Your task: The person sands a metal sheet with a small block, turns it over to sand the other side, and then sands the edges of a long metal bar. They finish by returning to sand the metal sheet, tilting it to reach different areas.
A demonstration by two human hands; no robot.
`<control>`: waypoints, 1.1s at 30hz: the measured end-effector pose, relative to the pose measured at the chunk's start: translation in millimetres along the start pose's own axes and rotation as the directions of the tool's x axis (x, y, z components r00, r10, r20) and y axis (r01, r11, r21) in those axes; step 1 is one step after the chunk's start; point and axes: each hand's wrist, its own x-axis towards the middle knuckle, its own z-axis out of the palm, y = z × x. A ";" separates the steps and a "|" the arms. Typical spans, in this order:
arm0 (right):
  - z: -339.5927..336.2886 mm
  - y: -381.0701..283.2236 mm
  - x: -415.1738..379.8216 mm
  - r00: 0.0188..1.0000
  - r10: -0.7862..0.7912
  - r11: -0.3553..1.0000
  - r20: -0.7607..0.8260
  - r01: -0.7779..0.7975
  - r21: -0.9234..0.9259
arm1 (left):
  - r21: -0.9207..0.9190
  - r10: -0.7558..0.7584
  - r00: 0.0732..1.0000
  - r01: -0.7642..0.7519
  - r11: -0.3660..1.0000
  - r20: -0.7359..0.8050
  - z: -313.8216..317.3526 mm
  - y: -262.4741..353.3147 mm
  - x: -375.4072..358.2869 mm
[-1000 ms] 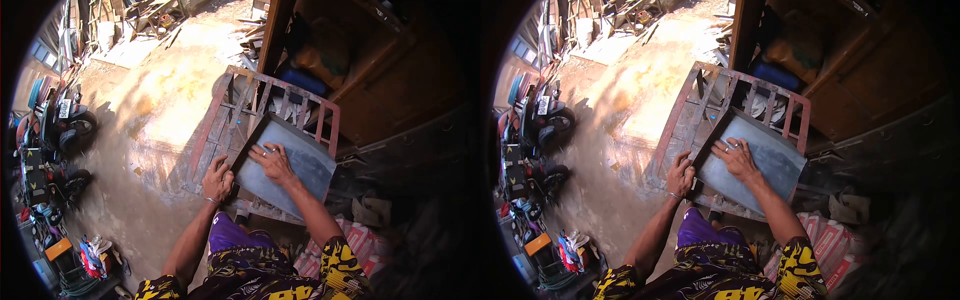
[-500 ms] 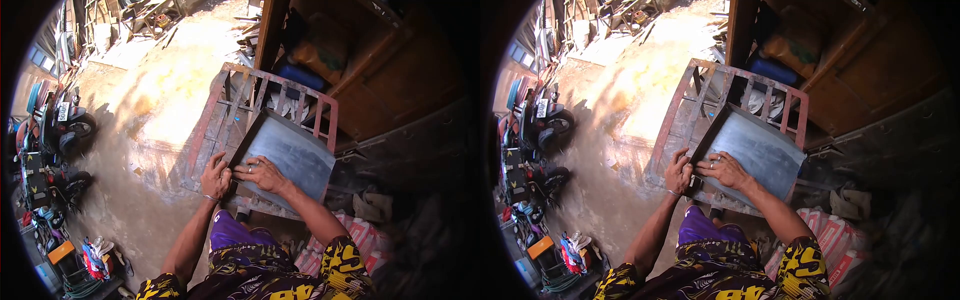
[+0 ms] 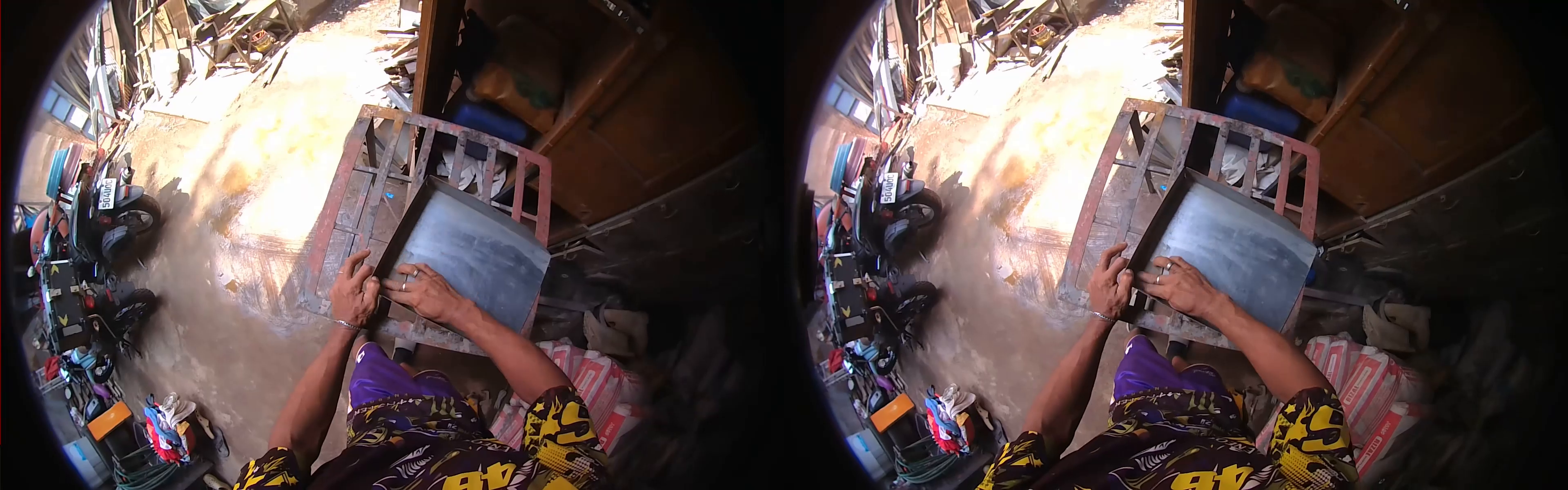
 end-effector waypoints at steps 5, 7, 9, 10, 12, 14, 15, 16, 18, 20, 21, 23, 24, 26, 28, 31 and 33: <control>-15.7 27.2 5.6 0.978 0.203 0.970 -0.041 -0.207 -0.125 | 0.018 0.010 1.000 -0.010 1.000 -0.005 1.0 2.0 -2.7; 1.2 7.6 2.9 0.993 0.119 0.993 -0.007 -0.119 -0.022 | 0.050 0.059 0.998 -0.058 0.997 -0.011 4.8 -5.1 -1.1; 8.1 -13.7 -6.9 0.999 0.019 0.995 0.050 -0.024 0.095 | 0.054 0.065 0.998 -0.065 0.996 -0.014 3.6 -4.2 -1.1; 3.7 -11.0 -6.1 0.998 0.002 0.997 0.063 -0.007 0.078 | 0.052 0.070 0.997 -0.069 0.996 -0.015 2.5 -1.6 -1.5; -9.9 0.7 -4.5 0.996 -0.032 0.999 0.083 0.029 0.037 | 0.044 0.065 0.998 -0.065 0.997 0.000 2.4 -0.2 -3.0; -19.6 3.1 -2.3 0.998 0.048 0.999 -0.037 -0.048 -0.019 | 0.107 0.104 0.994 -0.101 0.989 -0.016 3.1 -2.4 -1.1; -24.4 0.1 -6.0 0.985 0.110 0.994 -0.135 -0.112 -0.008 | 0.172 0.141 0.989 -0.133 0.976 -0.035 4.0 -2.7 -2.2; -26.6 -1.3 -12.7 0.958 0.171 0.985 -0.228 -0.174 0.009 | 0.237 0.177 0.983 -0.160 0.958 -0.051 5.9 -6.5 -4.8; -32.7 -4.9 -38.8 0.878 0.359 0.933 -0.317 -0.330 0.142 | 0.201 0.134 0.989 -0.119 0.972 -0.059 7.0 -9.7 -7.7; -45.4 -15.8 -79.2 0.807 0.558 0.793 -0.191 -0.451 0.410 | 0.222 0.079 0.996 -0.065 0.973 -0.052 3.3 -4.0 -8.9; -60.4 -32.7 -98.4 0.780 0.624 0.679 -0.044 -0.514 0.524 | 0.200 0.085 0.996 -0.075 0.977 -0.039 1.4 -4.0 -6.9; -82.0 -80.2 -121.6 0.790 0.609 0.700 0.063 -0.574 0.424 | 0.205 0.114 0.991 -0.127 0.971 0.074 -5.8 -7.4 1.5; -78.0 -98.7 -130.4 0.778 0.628 0.742 0.011 -0.603 0.292 | 0.206 0.131 0.982 -0.157 0.966 0.134 -8.8 -7.9 6.6; -48.7 -121.4 -149.0 0.736 0.665 0.744 -0.127 -0.639 0.194 | 0.166 0.182 0.963 -0.216 0.962 0.197 -9.1 -5.7 25.6; -0.8 -115.5 -162.2 0.653 0.703 0.711 -0.280 -0.647 0.276 | 0.098 0.252 0.932 -0.285 0.953 0.262 -0.9 -10.5 50.1; 17.2 -132.0 -136.1 0.604 0.709 0.706 -0.366 -0.599 0.378 | 0.012 0.327 0.861 -0.360 0.933 0.389 17.6 -12.1 103.9; 33.1 -137.8 -113.0 0.555 0.720 0.694 -0.417 -0.584 0.421 | -0.009 0.374 0.803 -0.418 0.908 0.464 28.9 2.0 142.0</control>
